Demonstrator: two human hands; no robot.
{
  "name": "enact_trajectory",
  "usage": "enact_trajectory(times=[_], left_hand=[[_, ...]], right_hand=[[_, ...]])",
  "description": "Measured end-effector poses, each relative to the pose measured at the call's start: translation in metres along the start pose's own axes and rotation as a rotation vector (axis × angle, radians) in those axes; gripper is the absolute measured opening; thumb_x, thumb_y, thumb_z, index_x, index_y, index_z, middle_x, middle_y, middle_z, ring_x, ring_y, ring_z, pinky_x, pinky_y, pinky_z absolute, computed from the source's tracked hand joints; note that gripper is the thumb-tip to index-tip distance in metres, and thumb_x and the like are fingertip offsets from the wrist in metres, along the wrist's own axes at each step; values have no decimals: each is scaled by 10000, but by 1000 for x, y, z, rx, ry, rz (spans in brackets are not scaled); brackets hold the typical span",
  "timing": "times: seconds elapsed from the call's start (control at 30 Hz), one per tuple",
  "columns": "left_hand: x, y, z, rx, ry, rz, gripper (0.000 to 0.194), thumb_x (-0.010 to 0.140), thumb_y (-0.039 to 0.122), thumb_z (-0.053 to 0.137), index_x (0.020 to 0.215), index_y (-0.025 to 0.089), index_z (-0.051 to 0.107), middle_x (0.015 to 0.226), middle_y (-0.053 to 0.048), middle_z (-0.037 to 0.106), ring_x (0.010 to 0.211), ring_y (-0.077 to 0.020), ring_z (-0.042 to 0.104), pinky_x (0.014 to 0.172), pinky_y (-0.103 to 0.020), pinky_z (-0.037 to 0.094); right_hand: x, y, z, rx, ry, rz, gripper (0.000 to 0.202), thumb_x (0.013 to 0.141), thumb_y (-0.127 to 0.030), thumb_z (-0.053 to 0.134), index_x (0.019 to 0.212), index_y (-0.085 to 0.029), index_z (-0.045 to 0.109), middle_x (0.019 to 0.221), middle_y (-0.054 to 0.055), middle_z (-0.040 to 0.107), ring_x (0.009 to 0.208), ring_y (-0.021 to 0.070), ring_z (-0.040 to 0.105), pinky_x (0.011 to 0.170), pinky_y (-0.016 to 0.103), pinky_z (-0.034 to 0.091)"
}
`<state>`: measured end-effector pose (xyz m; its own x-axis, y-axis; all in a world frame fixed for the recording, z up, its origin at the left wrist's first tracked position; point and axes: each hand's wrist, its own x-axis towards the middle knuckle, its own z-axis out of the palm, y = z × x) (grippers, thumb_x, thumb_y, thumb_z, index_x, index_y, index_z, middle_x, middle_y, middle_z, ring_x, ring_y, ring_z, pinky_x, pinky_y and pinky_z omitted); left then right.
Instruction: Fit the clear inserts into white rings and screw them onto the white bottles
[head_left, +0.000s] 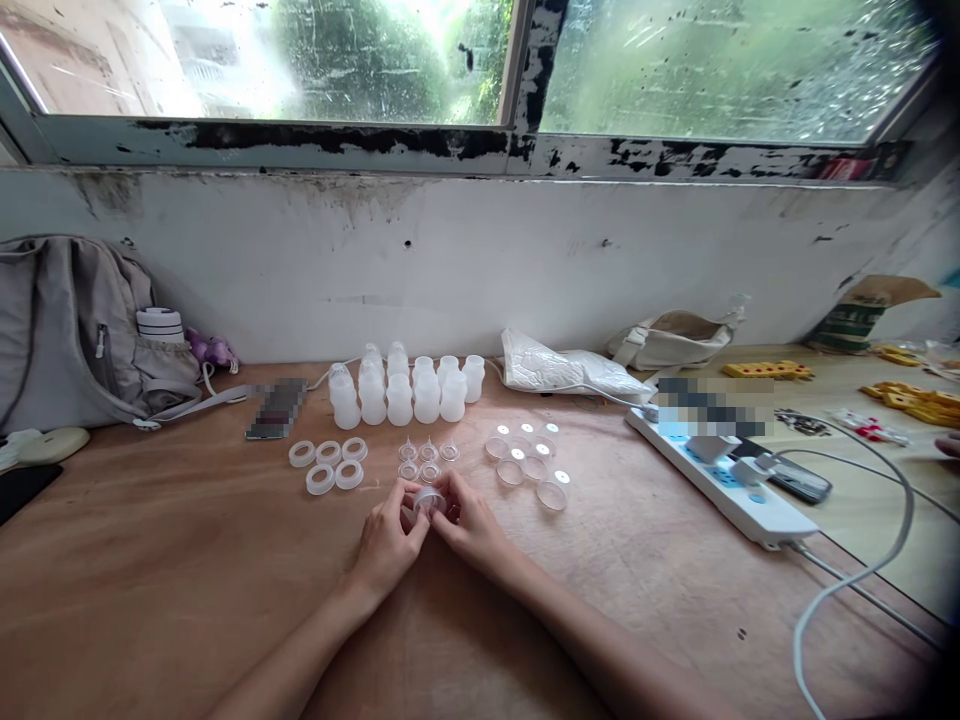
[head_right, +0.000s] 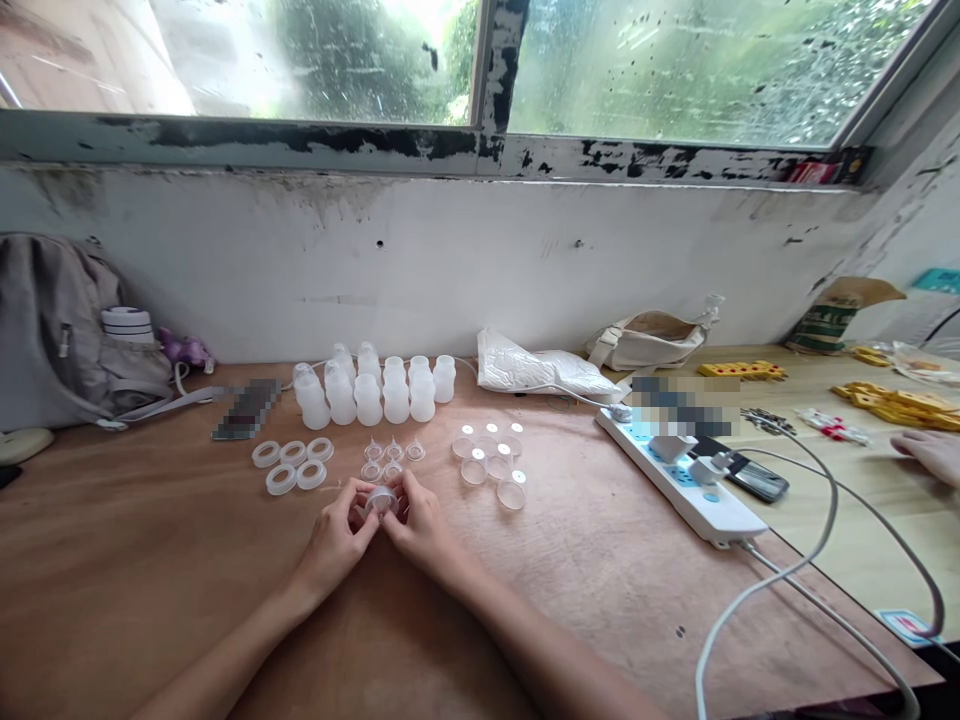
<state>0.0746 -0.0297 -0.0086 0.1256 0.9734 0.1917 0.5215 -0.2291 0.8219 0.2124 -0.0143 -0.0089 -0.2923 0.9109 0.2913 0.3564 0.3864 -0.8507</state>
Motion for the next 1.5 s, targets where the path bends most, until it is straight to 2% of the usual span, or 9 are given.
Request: enact_trajectory(times=[0.53, 0.7, 0.8, 0.93, 1.5], left_hand=[[0, -4, 2, 106, 10, -1, 82, 754, 247, 459, 830, 217, 457, 681, 33, 589, 521, -109, 515, 526, -203, 370], [1, -4, 0, 71, 29, -10, 87, 763, 241, 455, 846, 216, 463, 646, 36, 570, 536, -110, 523, 543, -202, 373], [2, -2, -2, 27, 20, -11, 105, 805, 297, 415, 846, 214, 465, 671, 26, 582, 548, -111, 536, 551, -205, 379], [1, -1, -3, 36, 7, -1, 163, 834, 335, 364, 817, 212, 469, 687, 14, 595, 575, -124, 550, 555, -211, 379], [-1, -2, -2, 99, 40, 31, 116, 801, 299, 412, 747, 211, 466, 654, 19, 608, 549, -123, 562, 521, -199, 372]], right_hand=[[1, -1, 0, 9, 34, 38, 87, 674, -113, 494, 720, -176, 454, 619, -41, 491, 532, 84, 430, 492, 191, 327], [1, -1, -1, 39, 13, 64, 80, 700, -133, 499, 773, -165, 500, 599, -37, 497, 528, 86, 441, 483, 187, 338], [0, -3, -2, 37, 4, 36, 81, 748, -168, 470, 811, -163, 521, 604, -30, 503, 524, 85, 446, 485, 186, 348], [0, -3, -2, -2, 17, 10, 89, 773, -201, 453, 774, -165, 534, 573, -31, 485, 505, 85, 428, 474, 190, 337], [0, -2, -1, -2, 26, 5, 132, 755, -209, 469, 641, -188, 403, 546, -48, 421, 489, 85, 384, 460, 201, 299]])
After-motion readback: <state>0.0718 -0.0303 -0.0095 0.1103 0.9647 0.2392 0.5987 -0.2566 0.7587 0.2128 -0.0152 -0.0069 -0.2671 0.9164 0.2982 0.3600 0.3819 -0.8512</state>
